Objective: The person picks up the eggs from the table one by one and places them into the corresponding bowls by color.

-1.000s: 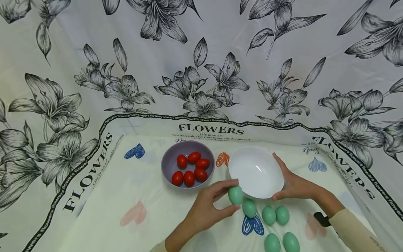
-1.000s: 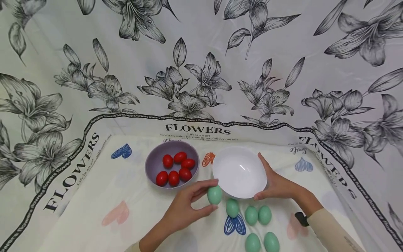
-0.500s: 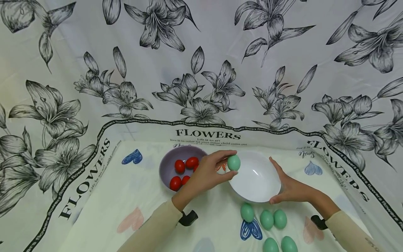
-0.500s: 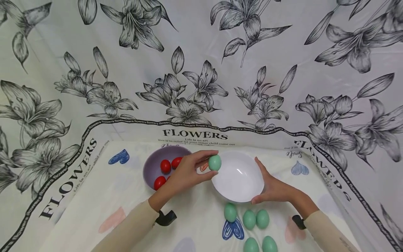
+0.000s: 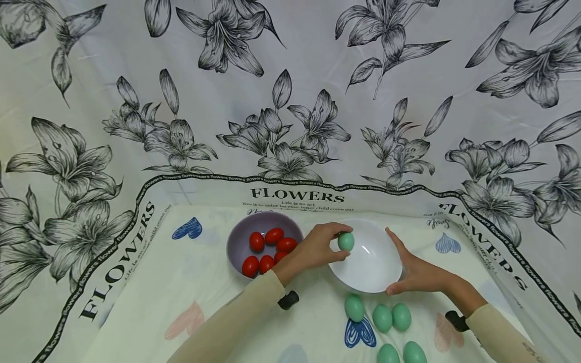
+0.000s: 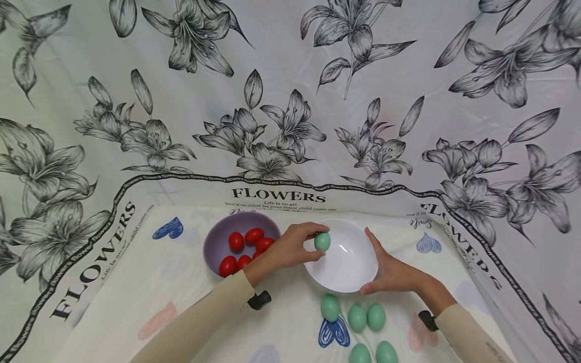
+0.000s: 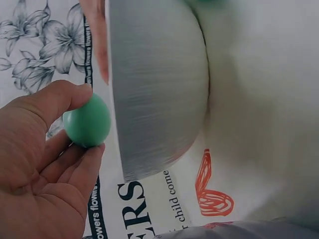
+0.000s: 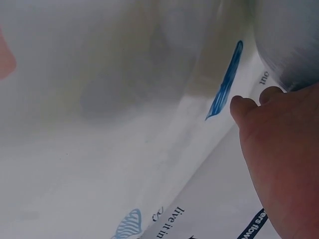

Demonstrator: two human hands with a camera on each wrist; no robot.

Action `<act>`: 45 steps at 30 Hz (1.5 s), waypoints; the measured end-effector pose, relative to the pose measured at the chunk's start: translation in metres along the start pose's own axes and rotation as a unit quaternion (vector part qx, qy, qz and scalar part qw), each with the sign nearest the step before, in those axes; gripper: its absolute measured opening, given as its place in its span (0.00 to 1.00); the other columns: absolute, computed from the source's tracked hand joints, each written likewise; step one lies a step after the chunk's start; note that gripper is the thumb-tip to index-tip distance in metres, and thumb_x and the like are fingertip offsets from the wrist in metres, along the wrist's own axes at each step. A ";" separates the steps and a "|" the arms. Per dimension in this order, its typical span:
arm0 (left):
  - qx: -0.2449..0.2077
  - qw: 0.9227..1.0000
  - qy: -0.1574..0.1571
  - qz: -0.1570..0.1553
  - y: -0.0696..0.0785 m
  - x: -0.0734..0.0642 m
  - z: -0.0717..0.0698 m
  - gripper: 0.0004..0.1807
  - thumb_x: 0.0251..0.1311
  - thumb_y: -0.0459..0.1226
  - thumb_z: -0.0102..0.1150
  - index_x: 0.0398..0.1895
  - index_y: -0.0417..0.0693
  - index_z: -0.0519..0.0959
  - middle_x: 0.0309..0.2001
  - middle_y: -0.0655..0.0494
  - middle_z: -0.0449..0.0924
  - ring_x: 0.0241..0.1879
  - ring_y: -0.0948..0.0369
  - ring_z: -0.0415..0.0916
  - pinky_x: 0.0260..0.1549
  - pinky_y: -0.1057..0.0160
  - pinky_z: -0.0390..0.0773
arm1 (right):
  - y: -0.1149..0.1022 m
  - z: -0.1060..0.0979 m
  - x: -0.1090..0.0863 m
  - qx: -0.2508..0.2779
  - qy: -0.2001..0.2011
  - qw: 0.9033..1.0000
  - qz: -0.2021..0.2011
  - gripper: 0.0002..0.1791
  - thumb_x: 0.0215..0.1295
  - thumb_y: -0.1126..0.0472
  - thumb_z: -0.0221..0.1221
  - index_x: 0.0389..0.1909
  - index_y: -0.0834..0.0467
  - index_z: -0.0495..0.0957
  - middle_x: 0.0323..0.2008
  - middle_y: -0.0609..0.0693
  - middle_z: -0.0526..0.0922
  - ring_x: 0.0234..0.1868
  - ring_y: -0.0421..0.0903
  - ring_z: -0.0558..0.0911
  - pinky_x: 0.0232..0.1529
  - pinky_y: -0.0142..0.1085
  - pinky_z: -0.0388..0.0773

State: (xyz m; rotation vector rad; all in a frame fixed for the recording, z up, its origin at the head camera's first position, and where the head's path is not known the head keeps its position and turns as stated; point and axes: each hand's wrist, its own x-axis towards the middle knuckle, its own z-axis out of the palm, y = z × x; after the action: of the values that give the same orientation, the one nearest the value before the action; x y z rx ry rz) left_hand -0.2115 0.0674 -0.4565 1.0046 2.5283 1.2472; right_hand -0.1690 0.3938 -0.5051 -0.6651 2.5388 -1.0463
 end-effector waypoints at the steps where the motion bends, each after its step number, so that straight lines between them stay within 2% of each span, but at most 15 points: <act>1: 0.013 1.000 -0.004 -0.004 0.000 0.002 0.002 0.32 0.56 0.41 0.71 0.66 0.52 0.73 0.60 0.62 0.75 0.57 0.64 0.74 0.55 0.65 0.75 | 0.000 0.000 0.000 0.000 0.001 1.000 -0.001 0.79 0.41 0.51 0.78 0.76 0.46 0.20 0.78 0.56 0.34 0.73 0.64 0.50 0.61 0.68 0.58; 5: 0.061 0.998 -0.025 -0.013 -0.001 0.011 0.007 0.32 0.55 0.41 0.71 0.64 0.51 0.74 0.60 0.62 0.76 0.57 0.65 0.72 0.56 0.69 0.73 | -0.003 -0.001 0.000 -0.008 0.005 1.000 0.000 0.79 0.42 0.50 0.78 0.76 0.47 0.21 0.78 0.57 0.35 0.73 0.64 0.51 0.61 0.66 0.60; 10: 0.098 0.993 -0.055 -0.023 -0.005 0.019 0.014 0.31 0.55 0.38 0.72 0.64 0.49 0.75 0.60 0.60 0.75 0.58 0.64 0.71 0.56 0.70 0.72 | -0.005 -0.001 0.000 -0.008 0.002 1.000 0.003 0.78 0.43 0.50 0.78 0.76 0.45 0.20 0.77 0.58 0.35 0.73 0.65 0.52 0.61 0.65 0.61; 15: 0.155 0.985 -0.069 -0.025 -0.009 0.025 0.021 0.31 0.54 0.37 0.72 0.63 0.47 0.75 0.58 0.58 0.76 0.52 0.65 0.73 0.52 0.70 0.75 | -0.005 0.000 0.001 0.007 0.003 1.000 0.003 0.78 0.43 0.51 0.78 0.75 0.40 0.20 0.77 0.58 0.35 0.72 0.66 0.53 0.59 0.65 0.63; 21: 0.248 0.965 -0.080 -0.020 -0.009 0.031 0.028 0.28 0.54 0.37 0.72 0.61 0.47 0.77 0.54 0.56 0.77 0.45 0.64 0.75 0.46 0.70 0.78 | -0.004 0.002 0.001 0.012 0.002 1.000 0.004 0.79 0.42 0.51 0.78 0.75 0.39 0.20 0.77 0.57 0.35 0.73 0.65 0.53 0.60 0.65 0.62; 27: 0.317 0.944 -0.089 -0.010 -0.009 0.034 0.033 0.18 0.51 0.35 0.74 0.46 0.50 0.80 0.40 0.59 0.76 0.35 0.65 0.71 0.36 0.72 0.76 | -0.003 0.001 0.000 0.000 0.000 1.000 0.007 0.79 0.42 0.50 0.78 0.75 0.42 0.19 0.78 0.55 0.34 0.74 0.63 0.50 0.62 0.64 0.60; 30: 0.336 0.937 -0.095 -0.011 -0.009 0.036 0.037 0.17 0.50 0.33 0.74 0.42 0.51 0.80 0.38 0.60 0.76 0.35 0.65 0.69 0.36 0.71 0.76 | -0.002 0.001 0.000 -0.002 0.000 1.000 0.007 0.79 0.42 0.50 0.78 0.76 0.44 0.20 0.78 0.56 0.35 0.73 0.64 0.50 0.62 0.65 0.60; 36: 0.365 0.925 -0.104 -0.008 -0.010 0.038 0.042 0.15 0.50 0.33 0.72 0.40 0.53 0.79 0.38 0.60 0.76 0.36 0.64 0.69 0.38 0.68 0.77 | -0.002 0.003 0.002 0.013 -0.004 1.000 0.022 0.79 0.41 0.49 0.78 0.76 0.40 0.20 0.77 0.56 0.42 0.70 0.62 0.61 0.58 0.58 0.69; 45: 0.366 0.925 -0.103 -0.011 -0.010 0.039 0.043 0.19 0.51 0.35 0.73 0.47 0.53 0.79 0.41 0.60 0.77 0.37 0.66 0.70 0.38 0.70 0.78 | -0.003 0.002 0.001 0.002 -0.002 1.000 0.020 0.79 0.42 0.48 0.78 0.75 0.39 0.20 0.77 0.56 0.37 0.72 0.64 0.56 0.61 0.61 0.65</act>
State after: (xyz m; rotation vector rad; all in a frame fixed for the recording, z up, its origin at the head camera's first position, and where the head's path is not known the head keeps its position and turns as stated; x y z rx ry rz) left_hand -0.2292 0.1157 -0.4856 1.1370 2.8454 0.1238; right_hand -0.1680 0.3902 -0.5042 -0.6111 2.5357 -1.0347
